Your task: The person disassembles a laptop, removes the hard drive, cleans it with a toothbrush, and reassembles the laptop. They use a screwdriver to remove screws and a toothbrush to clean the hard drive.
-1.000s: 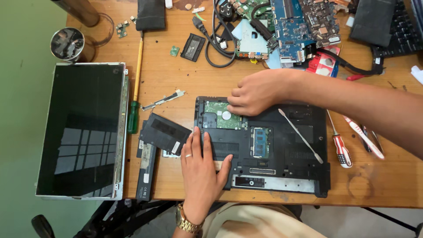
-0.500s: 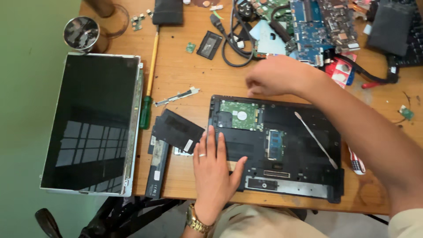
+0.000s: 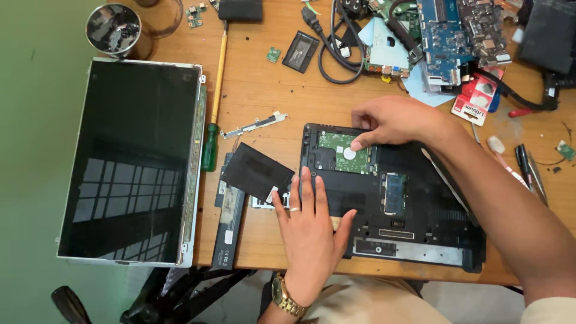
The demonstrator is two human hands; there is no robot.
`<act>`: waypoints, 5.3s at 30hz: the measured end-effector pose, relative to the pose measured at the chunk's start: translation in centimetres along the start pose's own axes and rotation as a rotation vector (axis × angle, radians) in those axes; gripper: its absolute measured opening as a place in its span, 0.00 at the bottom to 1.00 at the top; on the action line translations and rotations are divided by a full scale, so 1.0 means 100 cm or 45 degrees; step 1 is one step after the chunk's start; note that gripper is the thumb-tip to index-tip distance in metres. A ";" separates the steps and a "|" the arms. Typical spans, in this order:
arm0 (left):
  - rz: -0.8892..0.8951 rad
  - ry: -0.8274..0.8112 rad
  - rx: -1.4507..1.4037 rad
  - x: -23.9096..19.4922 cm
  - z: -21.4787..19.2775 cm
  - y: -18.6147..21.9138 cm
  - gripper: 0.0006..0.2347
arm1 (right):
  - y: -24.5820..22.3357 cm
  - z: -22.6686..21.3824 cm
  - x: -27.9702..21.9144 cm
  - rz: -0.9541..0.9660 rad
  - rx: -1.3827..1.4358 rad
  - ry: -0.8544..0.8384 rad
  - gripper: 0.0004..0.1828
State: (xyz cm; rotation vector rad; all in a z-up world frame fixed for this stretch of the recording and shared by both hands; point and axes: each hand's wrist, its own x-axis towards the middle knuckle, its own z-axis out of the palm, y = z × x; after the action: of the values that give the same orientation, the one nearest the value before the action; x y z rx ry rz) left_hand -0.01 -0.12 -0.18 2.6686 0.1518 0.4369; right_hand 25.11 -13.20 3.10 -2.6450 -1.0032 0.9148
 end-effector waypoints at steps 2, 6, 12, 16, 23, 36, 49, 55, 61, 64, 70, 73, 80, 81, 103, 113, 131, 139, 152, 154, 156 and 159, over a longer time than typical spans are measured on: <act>0.003 0.013 -0.025 0.000 -0.001 0.000 0.32 | -0.007 0.000 -0.004 0.048 -0.030 0.073 0.31; 0.008 0.012 -0.055 0.000 0.000 0.000 0.32 | -0.024 0.015 -0.038 0.017 -0.274 0.481 0.27; -0.098 0.234 -0.455 -0.014 0.000 -0.008 0.20 | -0.037 0.070 -0.125 -0.230 -0.207 0.823 0.23; -0.477 0.592 0.020 -0.007 -0.014 -0.036 0.17 | -0.037 0.110 -0.170 -0.211 0.032 0.846 0.22; -0.556 0.324 0.365 0.017 -0.031 -0.068 0.30 | -0.030 0.146 -0.182 -0.230 0.142 1.023 0.24; 0.515 0.694 -0.334 -0.025 -0.023 0.023 0.07 | -0.030 0.163 -0.184 -0.393 1.081 0.836 0.25; 0.549 -0.357 -0.172 0.040 -0.052 0.028 0.29 | -0.009 0.164 -0.133 -0.145 1.890 0.396 0.14; 0.492 -0.374 -0.239 0.080 -0.050 0.015 0.31 | -0.002 0.149 -0.136 -0.114 1.695 0.554 0.23; 0.455 -0.484 -0.126 0.124 -0.026 -0.006 0.33 | -0.002 0.150 -0.149 -0.112 1.600 0.619 0.28; 0.420 -0.594 -0.195 0.129 -0.023 -0.016 0.30 | 0.002 0.151 -0.155 -0.101 1.645 0.591 0.29; 0.464 -0.578 -0.246 0.126 -0.013 -0.026 0.24 | 0.004 0.154 -0.160 -0.094 1.548 0.605 0.29; 0.499 -0.593 -0.312 0.129 -0.013 -0.027 0.22 | 0.003 0.150 -0.161 -0.090 1.478 0.631 0.26; 0.524 -0.519 -0.293 0.124 -0.014 -0.025 0.21 | 0.000 0.148 -0.163 -0.051 1.411 0.608 0.21; 0.533 -0.506 -0.307 0.124 -0.014 -0.025 0.22 | 0.000 0.146 -0.163 -0.052 1.405 0.608 0.21; -0.153 -0.350 -1.709 0.126 0.019 -0.036 0.15 | -0.063 0.083 -0.123 0.072 1.291 0.906 0.42; -0.319 0.078 -0.756 0.041 -0.020 -0.030 0.12 | -0.063 0.087 -0.096 0.092 1.351 0.948 0.29; 0.209 -0.136 -0.066 0.013 -0.007 -0.006 0.20 | -0.030 0.106 -0.072 0.038 1.570 0.667 0.31; 0.175 -0.117 0.012 0.014 -0.004 0.002 0.21 | -0.054 0.083 -0.078 0.435 1.005 0.705 0.42; -0.147 0.050 -0.611 0.008 -0.002 -0.008 0.16 | -0.048 0.071 -0.082 0.313 0.682 0.905 0.33; -0.229 0.119 -0.810 0.006 -0.001 -0.013 0.15 | -0.047 0.073 -0.081 0.309 0.681 0.895 0.32; -0.279 0.141 -0.931 0.005 -0.001 -0.016 0.15 | -0.047 0.073 -0.080 0.302 0.698 0.874 0.31; -0.319 0.064 -1.041 0.010 -0.001 -0.017 0.20 | -0.046 0.070 -0.081 0.315 0.679 0.841 0.31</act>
State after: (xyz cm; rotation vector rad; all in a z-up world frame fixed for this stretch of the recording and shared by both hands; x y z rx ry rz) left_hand 0.81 1.58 -0.59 1.8114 0.2546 0.3775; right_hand 13.65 -15.31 3.09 -2.3489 -0.2349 0.2321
